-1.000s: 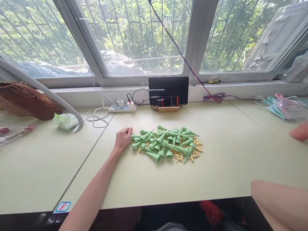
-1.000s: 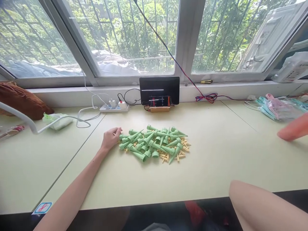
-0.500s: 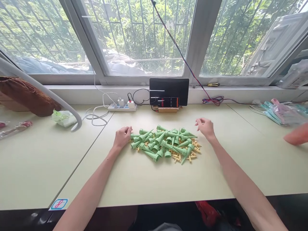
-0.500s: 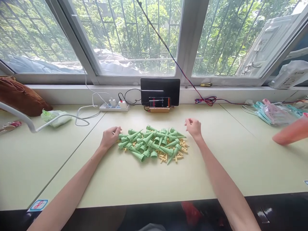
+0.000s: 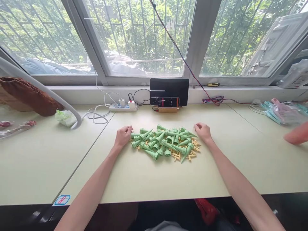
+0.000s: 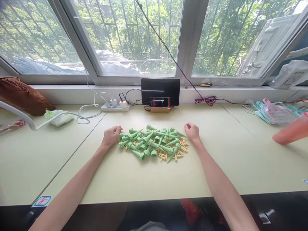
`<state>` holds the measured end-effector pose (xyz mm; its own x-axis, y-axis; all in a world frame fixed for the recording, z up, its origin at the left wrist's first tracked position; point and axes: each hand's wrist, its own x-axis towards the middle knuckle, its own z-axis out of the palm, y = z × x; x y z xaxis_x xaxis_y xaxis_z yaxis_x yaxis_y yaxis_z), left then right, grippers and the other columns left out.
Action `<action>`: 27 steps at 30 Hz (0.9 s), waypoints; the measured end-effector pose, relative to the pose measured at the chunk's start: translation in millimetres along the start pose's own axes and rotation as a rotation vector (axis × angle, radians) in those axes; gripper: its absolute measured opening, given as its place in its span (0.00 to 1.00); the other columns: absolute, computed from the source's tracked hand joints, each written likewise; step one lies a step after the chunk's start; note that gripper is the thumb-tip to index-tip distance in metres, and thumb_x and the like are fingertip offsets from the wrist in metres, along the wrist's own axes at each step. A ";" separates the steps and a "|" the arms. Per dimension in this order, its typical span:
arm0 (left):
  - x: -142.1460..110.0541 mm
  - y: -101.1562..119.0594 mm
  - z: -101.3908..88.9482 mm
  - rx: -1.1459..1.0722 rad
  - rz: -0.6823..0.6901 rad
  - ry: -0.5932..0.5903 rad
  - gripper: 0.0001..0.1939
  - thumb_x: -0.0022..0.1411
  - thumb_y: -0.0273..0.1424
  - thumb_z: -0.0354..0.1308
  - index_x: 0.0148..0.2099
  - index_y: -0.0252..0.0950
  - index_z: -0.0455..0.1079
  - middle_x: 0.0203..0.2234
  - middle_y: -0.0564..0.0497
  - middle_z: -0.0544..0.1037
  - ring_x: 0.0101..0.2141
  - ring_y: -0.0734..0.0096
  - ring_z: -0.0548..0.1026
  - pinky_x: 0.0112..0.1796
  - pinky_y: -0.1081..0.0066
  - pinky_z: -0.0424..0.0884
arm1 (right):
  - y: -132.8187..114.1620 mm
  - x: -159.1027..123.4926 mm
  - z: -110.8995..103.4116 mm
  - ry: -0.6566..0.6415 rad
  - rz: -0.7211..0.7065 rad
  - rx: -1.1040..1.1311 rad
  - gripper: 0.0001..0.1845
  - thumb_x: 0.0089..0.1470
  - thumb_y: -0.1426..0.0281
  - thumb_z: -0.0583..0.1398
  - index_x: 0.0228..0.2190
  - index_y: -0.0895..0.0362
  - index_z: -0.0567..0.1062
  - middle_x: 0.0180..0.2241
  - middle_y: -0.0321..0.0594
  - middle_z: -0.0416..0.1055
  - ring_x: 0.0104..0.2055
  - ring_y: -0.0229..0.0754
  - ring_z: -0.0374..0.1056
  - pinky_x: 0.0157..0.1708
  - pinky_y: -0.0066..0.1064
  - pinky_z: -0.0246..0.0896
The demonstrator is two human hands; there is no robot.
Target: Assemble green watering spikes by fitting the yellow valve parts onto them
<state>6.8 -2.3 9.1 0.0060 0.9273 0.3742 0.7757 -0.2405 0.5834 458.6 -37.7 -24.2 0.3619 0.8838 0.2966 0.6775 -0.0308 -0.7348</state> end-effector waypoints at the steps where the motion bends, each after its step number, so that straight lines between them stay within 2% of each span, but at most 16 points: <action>1: 0.0 -0.2 0.2 0.002 0.002 0.000 0.22 0.64 0.44 0.45 0.31 0.36 0.74 0.28 0.49 0.81 0.30 0.65 0.77 0.37 0.71 0.69 | 0.6 -0.4 0.1 -0.003 0.000 -0.001 0.13 0.47 0.60 0.54 0.23 0.55 0.73 0.23 0.43 0.76 0.27 0.45 0.70 0.36 0.35 0.62; 18: -0.2 0.4 0.6 0.010 0.005 -0.010 0.23 0.65 0.44 0.45 0.33 0.35 0.75 0.29 0.48 0.82 0.31 0.65 0.78 0.36 0.71 0.70 | 4.4 -1.6 -0.4 -0.018 -0.022 -0.012 0.14 0.48 0.60 0.55 0.27 0.57 0.76 0.30 0.46 0.78 0.31 0.46 0.71 0.38 0.36 0.65; 27: -0.6 1.8 -0.1 0.017 0.005 -0.017 0.23 0.64 0.44 0.44 0.33 0.35 0.75 0.29 0.47 0.81 0.32 0.64 0.78 0.37 0.70 0.70 | 5.7 -1.4 -0.9 -0.028 -0.022 -0.013 0.14 0.48 0.60 0.55 0.27 0.57 0.75 0.30 0.46 0.78 0.30 0.46 0.71 0.38 0.36 0.65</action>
<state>8.2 -3.3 10.0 0.0209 0.9308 0.3651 0.7862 -0.2409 0.5692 462.5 -39.4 -28.2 0.3289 0.8972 0.2947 0.6933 -0.0175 -0.7204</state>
